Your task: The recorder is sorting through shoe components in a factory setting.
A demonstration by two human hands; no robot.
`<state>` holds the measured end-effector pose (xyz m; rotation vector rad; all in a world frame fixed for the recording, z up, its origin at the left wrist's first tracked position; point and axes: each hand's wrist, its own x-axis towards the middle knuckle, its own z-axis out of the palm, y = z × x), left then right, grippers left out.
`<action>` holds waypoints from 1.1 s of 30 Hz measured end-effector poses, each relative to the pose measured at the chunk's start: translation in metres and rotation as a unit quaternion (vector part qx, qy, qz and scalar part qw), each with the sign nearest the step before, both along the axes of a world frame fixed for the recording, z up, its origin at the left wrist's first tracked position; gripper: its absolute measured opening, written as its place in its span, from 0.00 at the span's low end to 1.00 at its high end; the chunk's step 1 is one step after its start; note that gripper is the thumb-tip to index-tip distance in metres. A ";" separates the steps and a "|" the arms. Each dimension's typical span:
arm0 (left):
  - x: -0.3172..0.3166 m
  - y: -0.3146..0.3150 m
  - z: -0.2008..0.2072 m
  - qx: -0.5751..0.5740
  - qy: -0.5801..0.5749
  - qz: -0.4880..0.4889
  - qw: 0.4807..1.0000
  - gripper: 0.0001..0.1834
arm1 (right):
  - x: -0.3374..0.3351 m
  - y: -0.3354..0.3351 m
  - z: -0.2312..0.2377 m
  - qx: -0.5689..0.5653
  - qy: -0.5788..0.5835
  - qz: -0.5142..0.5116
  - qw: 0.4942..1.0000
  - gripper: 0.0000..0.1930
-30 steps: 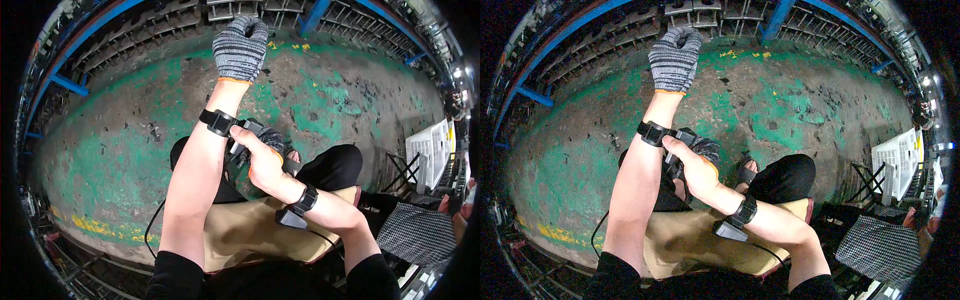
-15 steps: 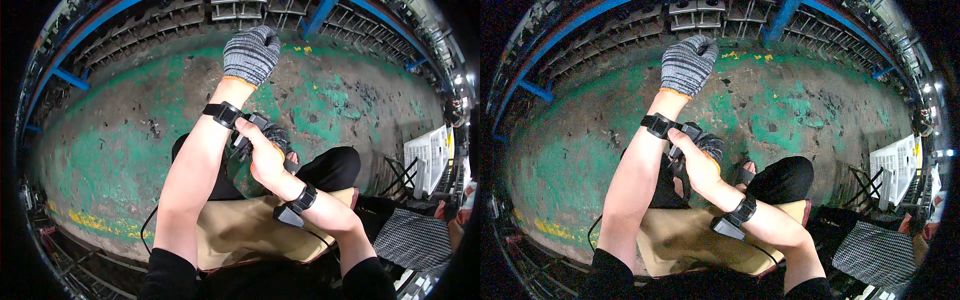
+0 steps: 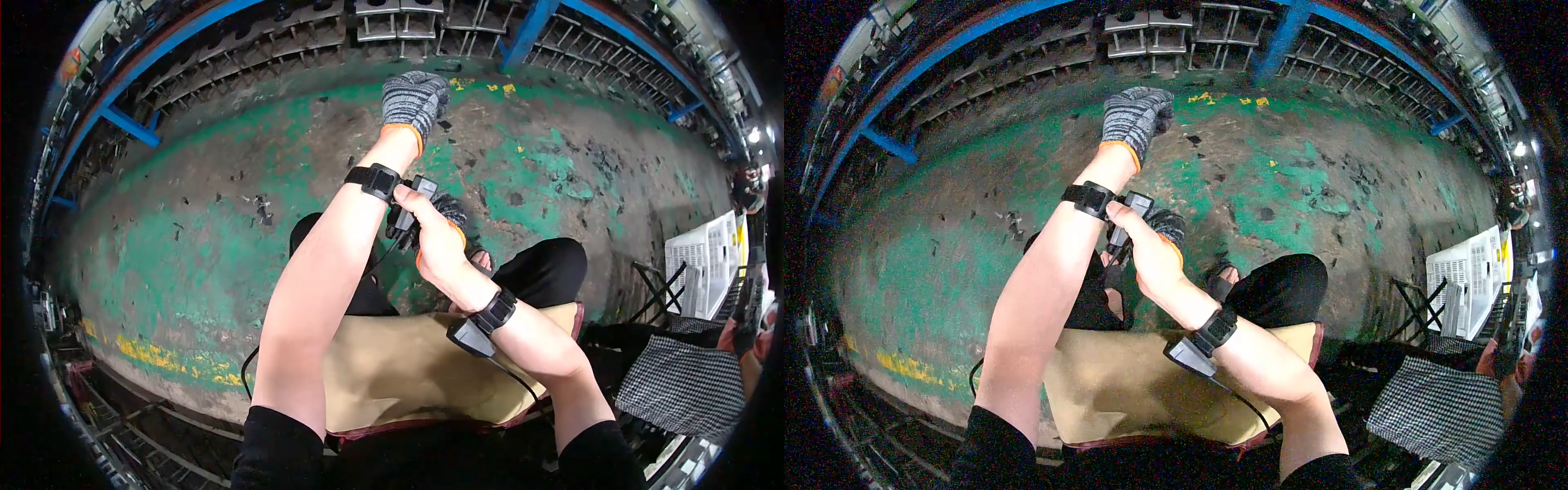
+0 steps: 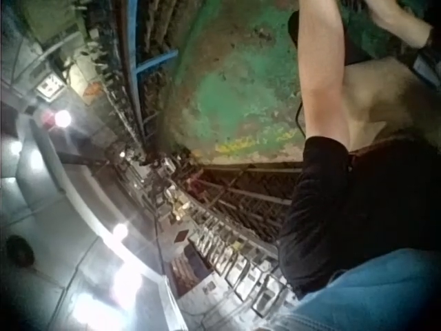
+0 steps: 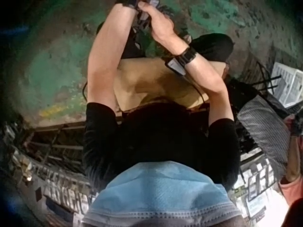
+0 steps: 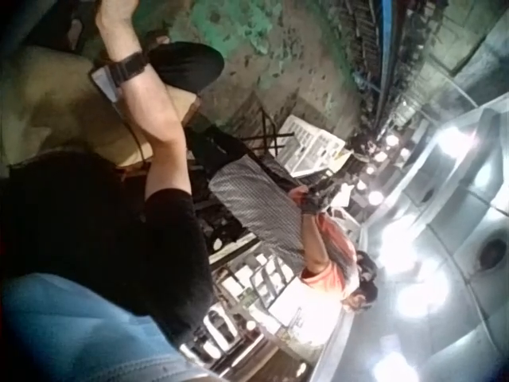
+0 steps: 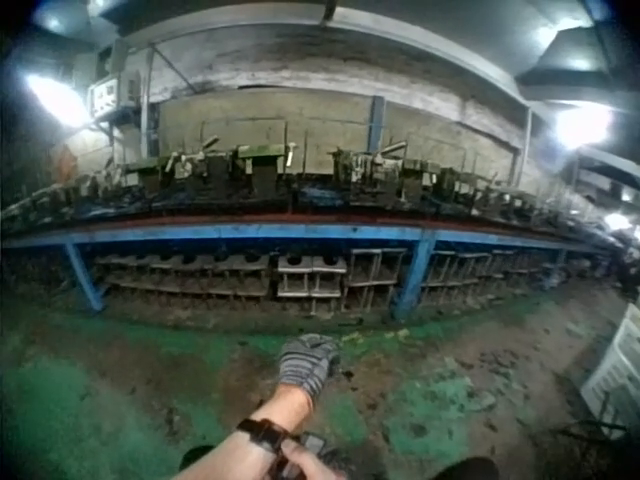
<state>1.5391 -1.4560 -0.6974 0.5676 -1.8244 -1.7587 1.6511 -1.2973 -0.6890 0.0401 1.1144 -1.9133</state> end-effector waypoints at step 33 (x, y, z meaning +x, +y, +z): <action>0.024 0.003 -0.002 -0.521 -0.180 0.046 0.833 0.12 | 0.010 -0.012 0.017 0.054 0.016 -0.069 0.996 0.18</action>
